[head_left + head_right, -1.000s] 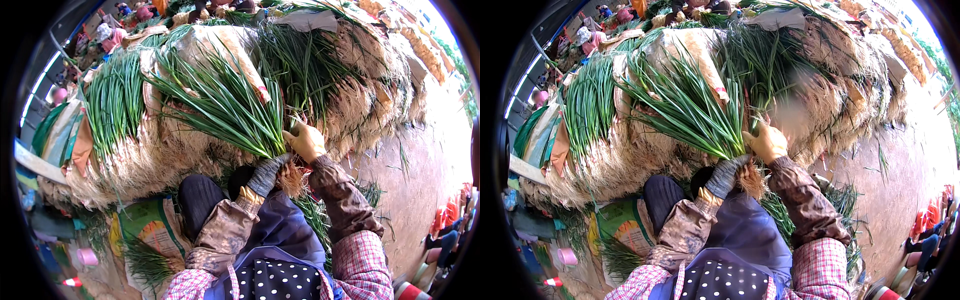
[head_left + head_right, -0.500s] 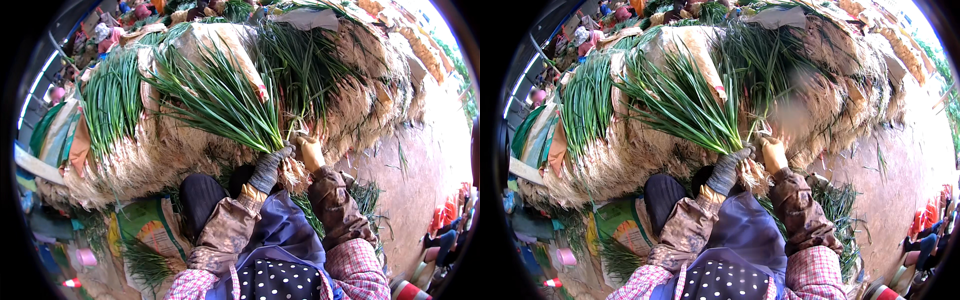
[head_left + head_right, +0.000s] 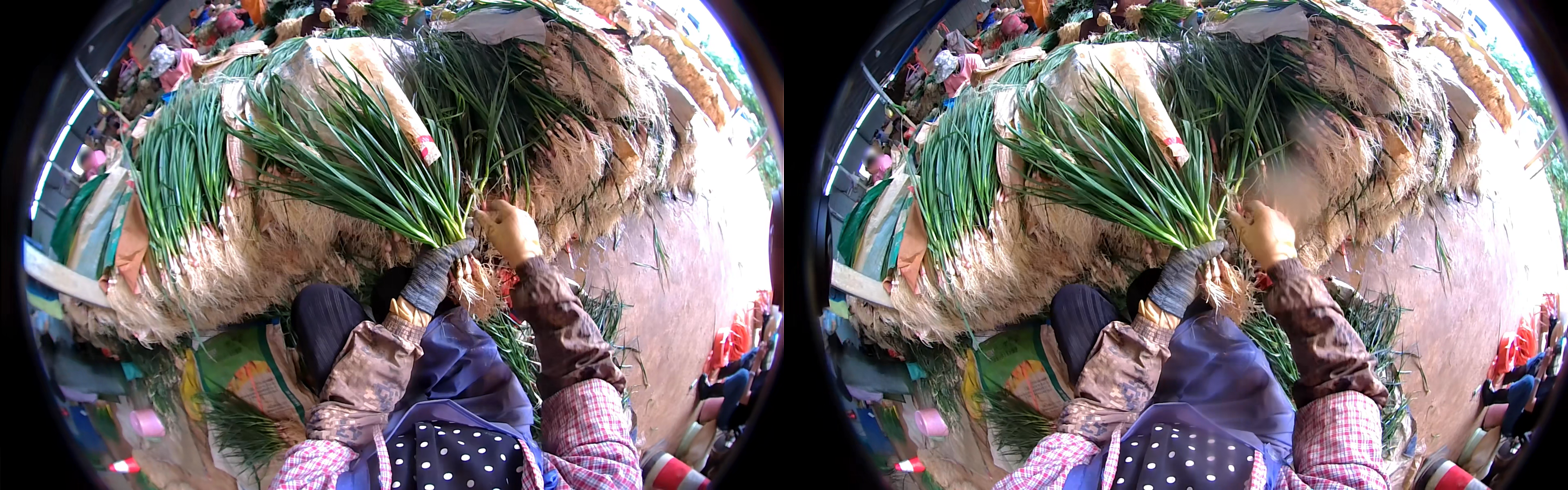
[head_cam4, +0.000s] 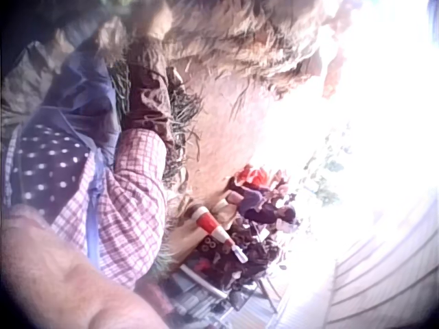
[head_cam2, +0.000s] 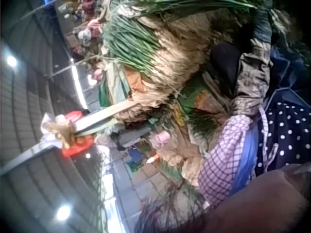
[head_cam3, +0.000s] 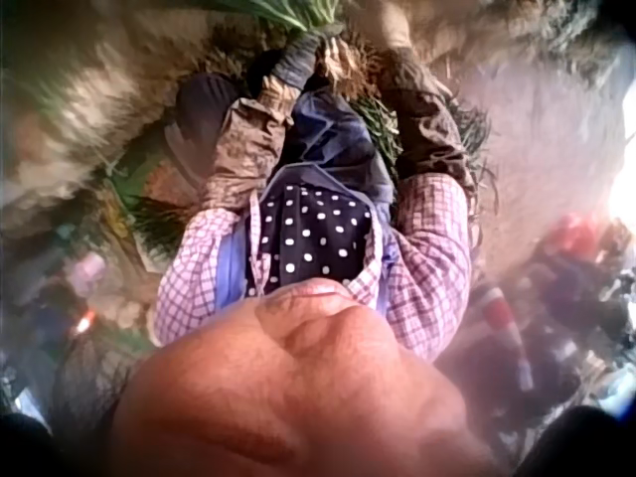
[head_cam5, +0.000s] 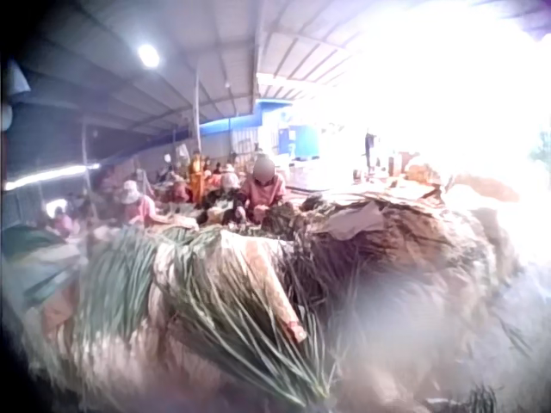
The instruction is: The person cleans a bundle of green onions by hand, peeling away dry outer layers and placing the bundle on a mat.
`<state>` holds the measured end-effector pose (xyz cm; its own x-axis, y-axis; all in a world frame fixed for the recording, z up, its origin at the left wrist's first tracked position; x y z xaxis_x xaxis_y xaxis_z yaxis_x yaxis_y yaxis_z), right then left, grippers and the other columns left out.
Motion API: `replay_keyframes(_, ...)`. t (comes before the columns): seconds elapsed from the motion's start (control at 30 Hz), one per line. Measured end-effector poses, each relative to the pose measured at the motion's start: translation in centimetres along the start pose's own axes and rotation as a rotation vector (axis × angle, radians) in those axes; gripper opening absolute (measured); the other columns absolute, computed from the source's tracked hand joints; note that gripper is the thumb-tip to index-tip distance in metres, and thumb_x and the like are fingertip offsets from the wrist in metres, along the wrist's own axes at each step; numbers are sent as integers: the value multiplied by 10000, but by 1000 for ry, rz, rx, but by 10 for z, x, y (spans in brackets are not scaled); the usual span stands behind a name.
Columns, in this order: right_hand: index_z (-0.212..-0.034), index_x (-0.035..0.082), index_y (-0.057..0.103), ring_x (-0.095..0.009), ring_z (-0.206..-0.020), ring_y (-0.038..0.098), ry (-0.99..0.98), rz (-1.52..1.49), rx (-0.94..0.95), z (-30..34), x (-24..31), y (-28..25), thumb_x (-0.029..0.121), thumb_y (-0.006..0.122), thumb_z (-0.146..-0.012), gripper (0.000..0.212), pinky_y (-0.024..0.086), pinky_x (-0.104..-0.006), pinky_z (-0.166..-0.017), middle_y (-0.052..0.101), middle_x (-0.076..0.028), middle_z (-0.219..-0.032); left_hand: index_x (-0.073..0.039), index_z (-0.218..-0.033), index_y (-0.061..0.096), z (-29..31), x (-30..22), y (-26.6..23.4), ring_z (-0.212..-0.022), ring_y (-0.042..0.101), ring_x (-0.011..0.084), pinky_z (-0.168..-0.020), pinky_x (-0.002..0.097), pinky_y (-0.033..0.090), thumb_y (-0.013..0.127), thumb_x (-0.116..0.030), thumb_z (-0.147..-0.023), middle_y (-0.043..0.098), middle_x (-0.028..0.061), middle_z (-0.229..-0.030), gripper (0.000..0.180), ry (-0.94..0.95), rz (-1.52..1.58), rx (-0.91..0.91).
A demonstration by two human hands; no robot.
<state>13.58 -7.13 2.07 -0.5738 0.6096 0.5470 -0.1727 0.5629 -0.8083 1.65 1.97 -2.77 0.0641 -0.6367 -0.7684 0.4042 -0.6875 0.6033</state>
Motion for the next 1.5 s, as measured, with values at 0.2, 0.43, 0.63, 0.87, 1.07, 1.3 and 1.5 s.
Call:
replay_keyframes(0.2, -705, 74, 600, -264, -582, 587, 79, -58, -57, 23, -19, -6, 307, 629, -751, 239, 456, -363, -555, 591, -109, -603, -24, -994, 541, 7, -13, 12, -676, 562, 123, -589, 218, 461, 588, -40, -778, 590, 55, -800, 222, 54, 162, 106)
replay_keyframes(0.43, -642, 79, 531, -239, -486, 544, -27, -46, -275, 62, -33, -29, 245, 655, -733, 226, 414, -329, -460, 547, -92, -540, 3, -1130, 452, 10, -12, 16, -859, 582, 217, -744, 293, 494, 556, -51, -801, 568, 133, -1010, 348, 64, 330, 198)
replay_keyframes(0.63, -797, 126, 528, -212, -570, 561, -432, 236, -86, 81, -8, -8, 198, 614, -731, 130, 433, -329, -491, 542, -46, -621, 24, -1060, 530, 17, -3, 28, -746, 600, 149, -652, 245, 493, 587, -18, -768, 612, 89, -908, 300, 63, 139, 152)
replay_keyframes(0.87, -1011, 50, 531, -236, -743, 585, -129, -469, 452, 74, -26, -8, 201, 508, -832, 235, 456, -341, -693, 601, -138, -833, 18, -1037, 538, 12, 7, -2, -850, 582, 181, -786, 295, 473, 583, -21, -767, 606, 101, -924, 276, -85, 133, 51)
replay_keyframes(1.07, -1093, 50, 522, -116, -804, 534, 524, -1637, 811, 32, -16, 35, 361, 473, -886, 376, 440, -256, -654, 582, -46, -938, -2, -1062, 509, 10, 5, 4, -800, 586, 176, -752, 283, 482, 594, -10, -752, 601, 96, -913, 321, 1, 139, 52)
replay_keyframes(1.3, -956, 18, 560, -110, -592, 556, 398, -1544, 562, 31, 1, 27, 200, 528, -874, 202, 468, -237, -540, 587, -25, -758, 5, -1037, 522, 19, -12, 13, -762, 586, 167, -717, 260, 482, 609, -35, -741, 614, 89, -834, 312, -14, 240, 76)
replay_keyframes(1.5, -900, 28, 587, -90, -623, 563, 630, -1368, 376, 36, -17, 40, 188, 555, -859, 168, 473, -228, -528, 610, -23, -757, 20, -914, 582, 22, -14, 17, -745, 590, 174, -731, 266, 477, 614, -69, -736, 624, 91, -824, 201, 12, 253, 54)
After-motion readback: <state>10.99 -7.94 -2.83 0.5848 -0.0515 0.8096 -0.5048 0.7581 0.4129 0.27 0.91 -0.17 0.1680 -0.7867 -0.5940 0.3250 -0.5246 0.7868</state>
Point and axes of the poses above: each hand's wrist, its own z-axis away from the middle knuckle, its own y-axis out of the palm, x = y × z, the point moved 3 cm from there along -z, towards the middle knuckle
